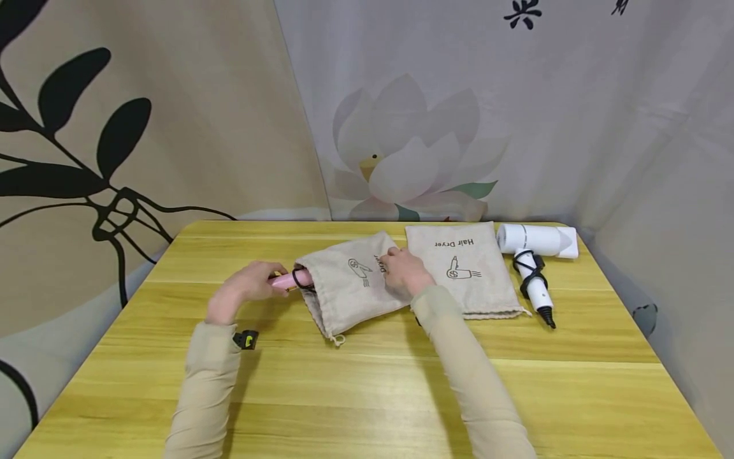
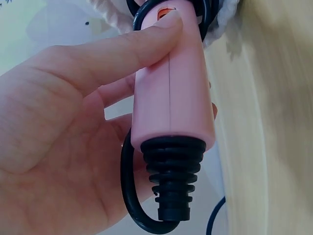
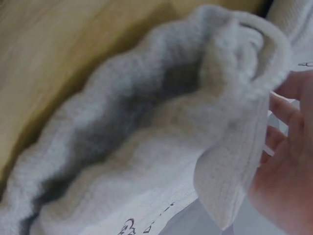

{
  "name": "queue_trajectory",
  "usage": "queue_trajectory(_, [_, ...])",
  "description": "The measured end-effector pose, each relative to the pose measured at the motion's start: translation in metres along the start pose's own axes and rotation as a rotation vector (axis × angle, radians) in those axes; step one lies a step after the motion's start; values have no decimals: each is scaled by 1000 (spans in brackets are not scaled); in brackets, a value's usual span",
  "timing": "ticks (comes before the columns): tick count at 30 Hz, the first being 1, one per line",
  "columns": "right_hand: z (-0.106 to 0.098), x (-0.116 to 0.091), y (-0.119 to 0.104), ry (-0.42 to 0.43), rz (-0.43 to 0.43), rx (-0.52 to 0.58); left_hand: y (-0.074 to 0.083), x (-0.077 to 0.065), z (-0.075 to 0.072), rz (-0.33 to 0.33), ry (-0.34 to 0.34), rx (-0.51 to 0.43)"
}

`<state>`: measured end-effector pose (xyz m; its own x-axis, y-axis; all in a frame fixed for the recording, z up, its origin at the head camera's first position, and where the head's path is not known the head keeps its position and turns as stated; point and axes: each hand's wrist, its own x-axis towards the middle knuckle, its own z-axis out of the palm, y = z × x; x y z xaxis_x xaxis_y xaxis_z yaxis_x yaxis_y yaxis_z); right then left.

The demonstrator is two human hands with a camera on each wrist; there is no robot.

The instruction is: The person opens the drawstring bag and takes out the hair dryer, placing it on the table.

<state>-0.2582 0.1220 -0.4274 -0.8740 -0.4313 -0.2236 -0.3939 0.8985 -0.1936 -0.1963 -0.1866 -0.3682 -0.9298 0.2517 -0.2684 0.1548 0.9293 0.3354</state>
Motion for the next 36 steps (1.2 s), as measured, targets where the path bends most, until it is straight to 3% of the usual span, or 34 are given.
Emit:
queue_trajectory(10, [1,0,2,44,-8,6,-5,-6,-5,-18,21,35])
queue_trajectory(19, [-8,-9,-2,97,-25,113,-4,-5,-4,-23,49,62])
queue_trajectory(23, [-14,-12,-4,141,-46,83,-1,-3,-3,-24,62,75])
queue_trajectory(30, [-14,-15,-4,120,-15,44,4,1,4,-42,96,70])
queue_trajectory(36, [-6,-12,-9,121,-33,-9,3,1,9,-67,60,70])
